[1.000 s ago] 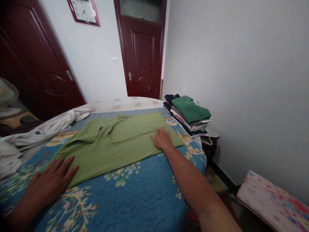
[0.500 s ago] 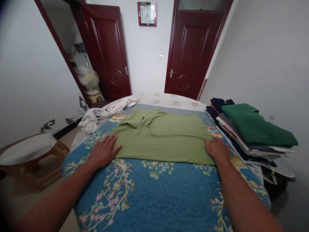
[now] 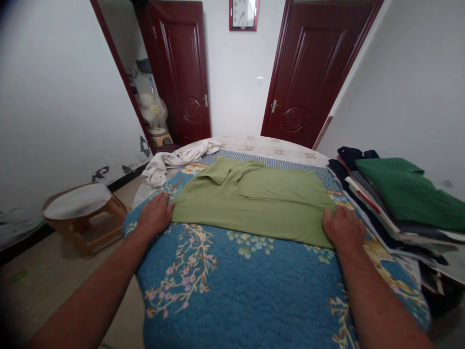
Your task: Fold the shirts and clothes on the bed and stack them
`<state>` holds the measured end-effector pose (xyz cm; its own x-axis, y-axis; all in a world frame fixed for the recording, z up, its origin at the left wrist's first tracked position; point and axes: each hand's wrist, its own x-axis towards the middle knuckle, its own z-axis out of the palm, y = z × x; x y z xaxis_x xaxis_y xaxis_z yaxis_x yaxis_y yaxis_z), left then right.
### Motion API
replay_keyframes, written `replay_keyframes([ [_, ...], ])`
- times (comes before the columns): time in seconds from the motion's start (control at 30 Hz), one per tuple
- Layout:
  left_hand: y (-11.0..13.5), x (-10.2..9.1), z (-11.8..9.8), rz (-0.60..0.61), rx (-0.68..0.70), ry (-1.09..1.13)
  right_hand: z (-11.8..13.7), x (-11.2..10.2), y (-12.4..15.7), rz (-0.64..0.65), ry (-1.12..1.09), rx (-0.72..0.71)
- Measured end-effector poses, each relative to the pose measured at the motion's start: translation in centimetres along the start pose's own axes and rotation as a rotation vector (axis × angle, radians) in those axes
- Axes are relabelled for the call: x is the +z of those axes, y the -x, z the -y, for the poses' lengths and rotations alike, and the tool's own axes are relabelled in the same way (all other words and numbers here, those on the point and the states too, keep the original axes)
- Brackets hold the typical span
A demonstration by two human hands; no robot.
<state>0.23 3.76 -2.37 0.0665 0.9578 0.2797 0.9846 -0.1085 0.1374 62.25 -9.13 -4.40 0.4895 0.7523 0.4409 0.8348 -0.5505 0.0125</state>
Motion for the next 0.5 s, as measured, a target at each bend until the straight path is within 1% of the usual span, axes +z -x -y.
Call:
replay_keyframes([
  [0.07, 0.0, 0.3, 0.6, -0.063, -0.008, 0.075, 1.5, -0.6, 0.7, -0.03, -0.013, -0.086],
  [0.13, 0.1, 0.3, 0.9, -0.12, 0.002, 0.154, 3.5, -1.3, 1.6, -0.04, -0.038, -0.165],
  [0.2, 0.2, -0.2, 0.8, -0.18, 0.027, 0.204, 6.3, -2.3, 2.9, -0.033, -0.074, -0.234],
  [0.27, 0.3, -1.1, -0.2, -0.223, 0.085, 0.223, 9.6, -3.4, 4.2, -0.002, -0.127, -0.307],
  [0.33, 0.7, -1.9, -2.2, -0.202, 0.223, 0.235, 13.4, -4.4, 5.7, 0.035, -0.207, -0.374],
  [0.4, 1.5, -2.3, -5.1, -0.111, 0.424, 0.251, 17.2, -5.3, 7.1, 0.059, -0.31, -0.449],
  [0.5, 3.5, -1.6, -9.9, 0.047, 0.683, 0.253, 22.3, -6.4, 8.8, 0.081, -0.443, -0.527],
])
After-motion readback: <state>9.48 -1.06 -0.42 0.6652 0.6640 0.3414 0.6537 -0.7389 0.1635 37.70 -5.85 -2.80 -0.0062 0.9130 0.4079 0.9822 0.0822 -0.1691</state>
